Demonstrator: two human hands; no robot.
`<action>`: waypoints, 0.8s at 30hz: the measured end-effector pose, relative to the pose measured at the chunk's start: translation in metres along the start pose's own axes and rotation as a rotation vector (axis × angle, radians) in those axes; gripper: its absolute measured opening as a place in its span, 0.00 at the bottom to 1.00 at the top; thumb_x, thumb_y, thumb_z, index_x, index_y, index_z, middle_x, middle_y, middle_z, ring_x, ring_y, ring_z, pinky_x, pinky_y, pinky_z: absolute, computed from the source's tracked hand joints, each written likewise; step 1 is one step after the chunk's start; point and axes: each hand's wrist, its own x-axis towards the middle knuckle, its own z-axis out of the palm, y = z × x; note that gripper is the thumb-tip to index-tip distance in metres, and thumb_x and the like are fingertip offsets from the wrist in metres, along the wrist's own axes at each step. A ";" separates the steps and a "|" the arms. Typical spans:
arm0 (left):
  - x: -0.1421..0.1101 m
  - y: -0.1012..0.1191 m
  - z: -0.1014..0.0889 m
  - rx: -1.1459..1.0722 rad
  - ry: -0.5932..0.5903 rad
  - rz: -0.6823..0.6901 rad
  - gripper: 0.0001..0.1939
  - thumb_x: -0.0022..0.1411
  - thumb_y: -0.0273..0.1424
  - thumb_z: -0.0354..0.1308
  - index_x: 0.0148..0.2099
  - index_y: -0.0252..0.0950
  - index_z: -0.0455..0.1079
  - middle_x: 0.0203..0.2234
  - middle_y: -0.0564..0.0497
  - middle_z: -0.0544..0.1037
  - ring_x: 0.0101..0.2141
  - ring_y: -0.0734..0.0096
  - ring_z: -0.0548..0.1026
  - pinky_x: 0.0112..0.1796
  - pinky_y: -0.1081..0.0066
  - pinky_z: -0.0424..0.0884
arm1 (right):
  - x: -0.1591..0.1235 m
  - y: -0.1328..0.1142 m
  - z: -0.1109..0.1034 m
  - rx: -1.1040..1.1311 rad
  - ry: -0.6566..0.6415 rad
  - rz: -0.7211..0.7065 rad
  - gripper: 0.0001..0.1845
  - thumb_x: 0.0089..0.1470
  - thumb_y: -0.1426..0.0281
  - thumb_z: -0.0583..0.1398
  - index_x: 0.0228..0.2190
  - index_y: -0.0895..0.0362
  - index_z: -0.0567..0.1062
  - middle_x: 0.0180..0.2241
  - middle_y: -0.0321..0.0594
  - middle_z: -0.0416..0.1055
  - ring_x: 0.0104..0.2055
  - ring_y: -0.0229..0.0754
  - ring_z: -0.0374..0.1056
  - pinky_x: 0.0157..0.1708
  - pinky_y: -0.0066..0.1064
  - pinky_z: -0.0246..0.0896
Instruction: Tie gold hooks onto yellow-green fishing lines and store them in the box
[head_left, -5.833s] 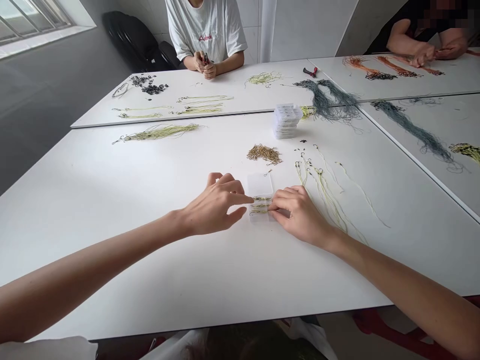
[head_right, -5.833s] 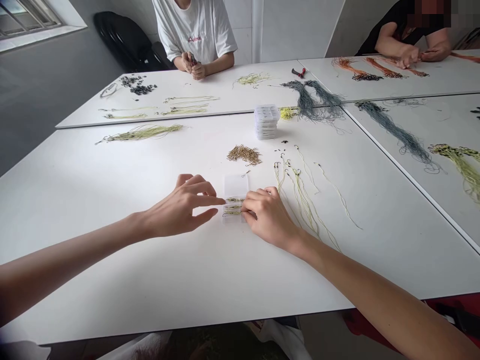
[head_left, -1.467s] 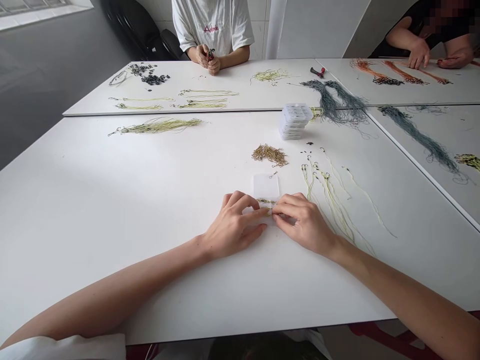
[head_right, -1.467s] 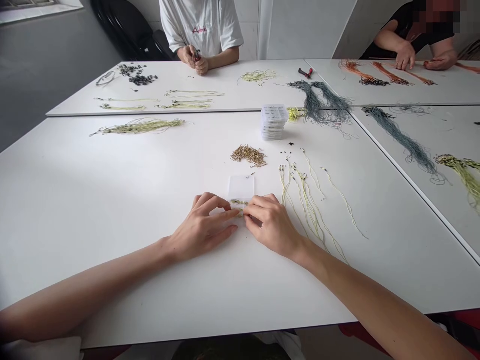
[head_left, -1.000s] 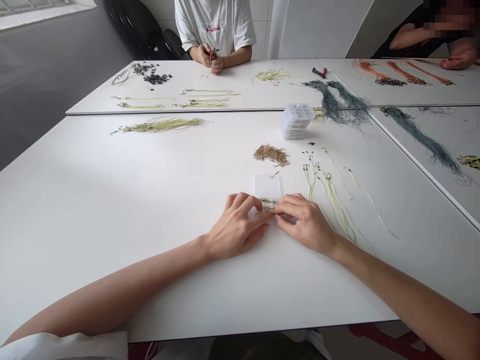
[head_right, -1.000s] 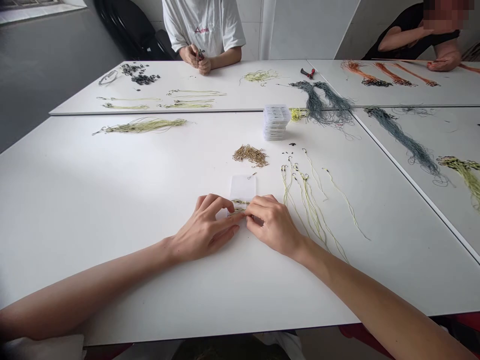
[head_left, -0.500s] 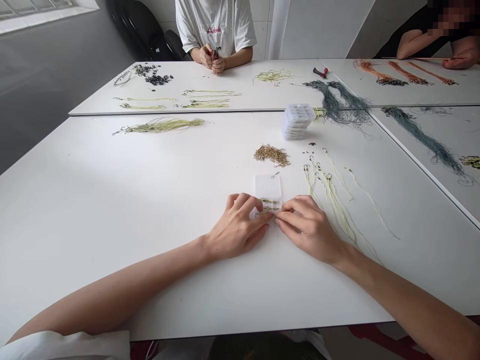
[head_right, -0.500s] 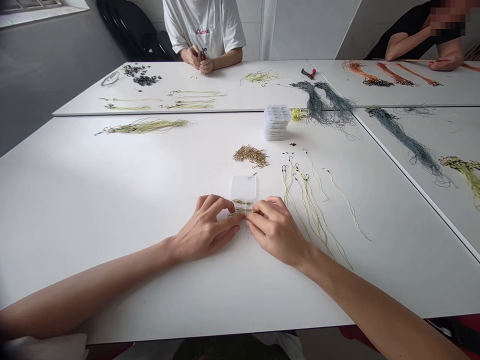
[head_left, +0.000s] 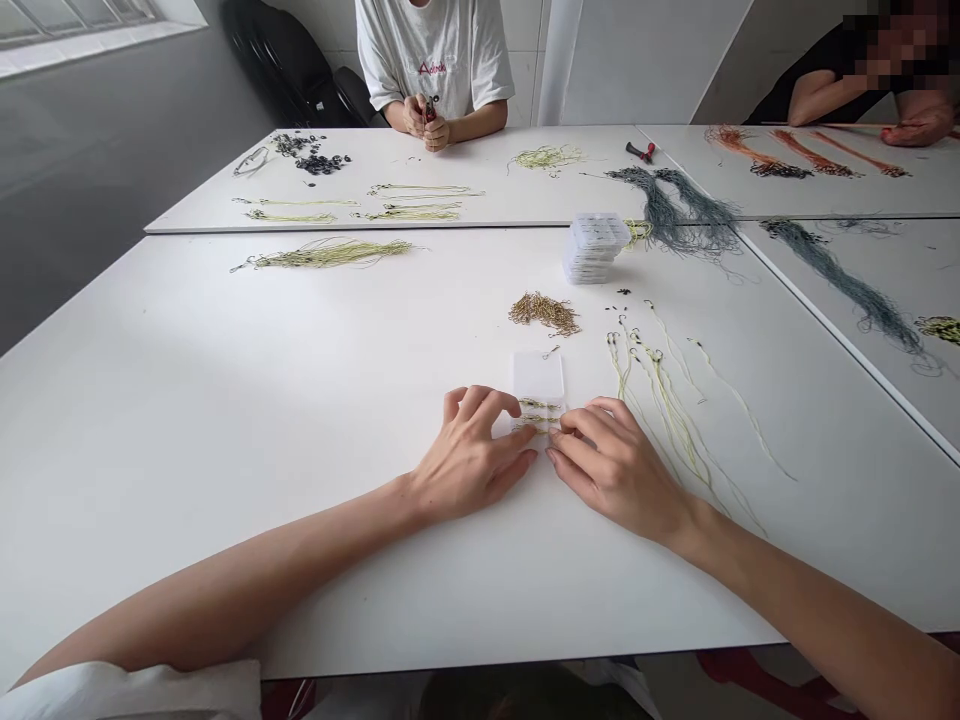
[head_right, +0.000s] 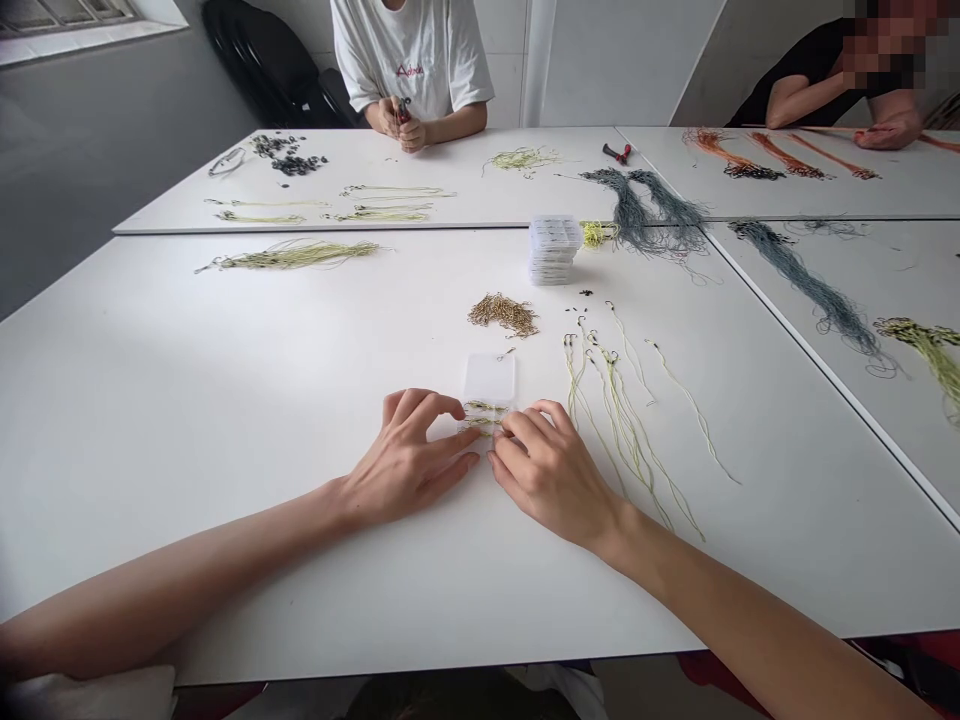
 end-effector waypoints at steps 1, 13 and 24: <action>-0.001 0.000 -0.001 -0.002 0.010 -0.007 0.10 0.64 0.32 0.56 0.47 0.43 0.74 0.44 0.44 0.70 0.45 0.59 0.63 0.47 0.54 0.56 | 0.000 0.000 0.000 0.009 0.004 0.006 0.08 0.58 0.78 0.56 0.32 0.58 0.74 0.33 0.43 0.70 0.35 0.42 0.67 0.47 0.43 0.59; -0.002 -0.006 -0.013 -0.109 0.038 -0.112 0.14 0.62 0.33 0.58 0.50 0.43 0.73 0.45 0.46 0.71 0.43 0.61 0.64 0.45 0.57 0.59 | 0.001 -0.002 -0.002 0.064 -0.015 0.053 0.07 0.58 0.78 0.56 0.32 0.58 0.74 0.33 0.43 0.70 0.36 0.43 0.67 0.47 0.43 0.59; -0.003 -0.008 -0.012 -0.061 0.048 -0.088 0.10 0.62 0.31 0.58 0.46 0.42 0.74 0.42 0.47 0.73 0.42 0.63 0.66 0.47 0.57 0.58 | 0.002 -0.001 -0.004 0.108 -0.034 0.076 0.07 0.59 0.78 0.56 0.33 0.59 0.74 0.33 0.43 0.70 0.36 0.42 0.65 0.47 0.43 0.60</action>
